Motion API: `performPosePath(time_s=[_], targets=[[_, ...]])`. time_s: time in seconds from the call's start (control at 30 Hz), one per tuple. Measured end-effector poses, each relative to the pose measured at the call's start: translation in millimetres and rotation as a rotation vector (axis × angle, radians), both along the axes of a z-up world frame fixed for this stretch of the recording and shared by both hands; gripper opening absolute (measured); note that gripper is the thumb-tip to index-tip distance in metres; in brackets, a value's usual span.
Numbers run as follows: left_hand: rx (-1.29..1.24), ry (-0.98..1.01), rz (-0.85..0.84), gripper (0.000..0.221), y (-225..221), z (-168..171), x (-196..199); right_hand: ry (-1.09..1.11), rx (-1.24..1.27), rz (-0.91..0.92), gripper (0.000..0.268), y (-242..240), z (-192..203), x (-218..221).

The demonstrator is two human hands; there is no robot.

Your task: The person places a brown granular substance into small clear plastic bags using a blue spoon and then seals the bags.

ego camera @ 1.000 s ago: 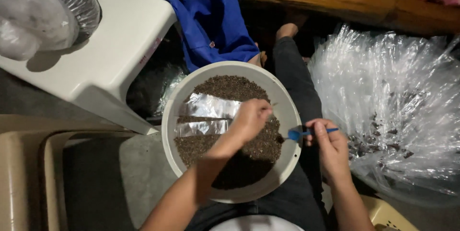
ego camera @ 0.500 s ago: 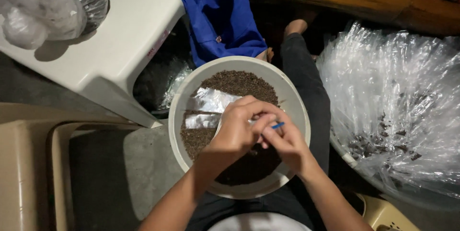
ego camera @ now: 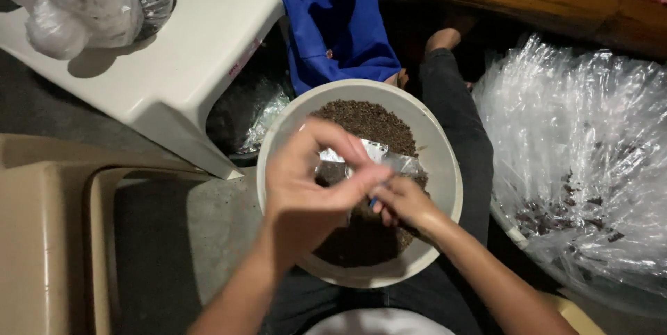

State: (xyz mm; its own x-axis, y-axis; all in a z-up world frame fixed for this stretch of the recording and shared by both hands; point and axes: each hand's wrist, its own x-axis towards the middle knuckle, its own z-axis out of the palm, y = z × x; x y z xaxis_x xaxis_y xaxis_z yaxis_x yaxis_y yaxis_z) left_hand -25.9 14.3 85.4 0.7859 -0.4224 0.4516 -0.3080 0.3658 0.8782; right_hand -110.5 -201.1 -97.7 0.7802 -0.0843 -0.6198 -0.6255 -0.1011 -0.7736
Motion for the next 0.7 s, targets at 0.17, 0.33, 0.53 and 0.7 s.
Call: performPosePath(time_s=[0.17,0.33,0.53,0.7], targets=[[0.4,0.002,0.003,0.011,-6.1,-65.1,-28.5,-0.326,0.391,-0.429,0.027,-15.2,70.9,-10.2],[0.247,0.194,-0.128,0.025,-31.4,-78.3,-47.1,-0.694,-0.175,-0.084,0.019,-11.3,141.0,-16.5],[0.183,0.034,-0.077,0.018,-41.1,-32.3,-18.6,-1.047,-0.212,-0.124,0.016,-24.8,114.3,-22.3],[0.092,-0.078,0.14,0.028,-32.8,31.1,-8.6,-0.743,-0.247,0.245,0.024,23.8,42.0,-18.8]])
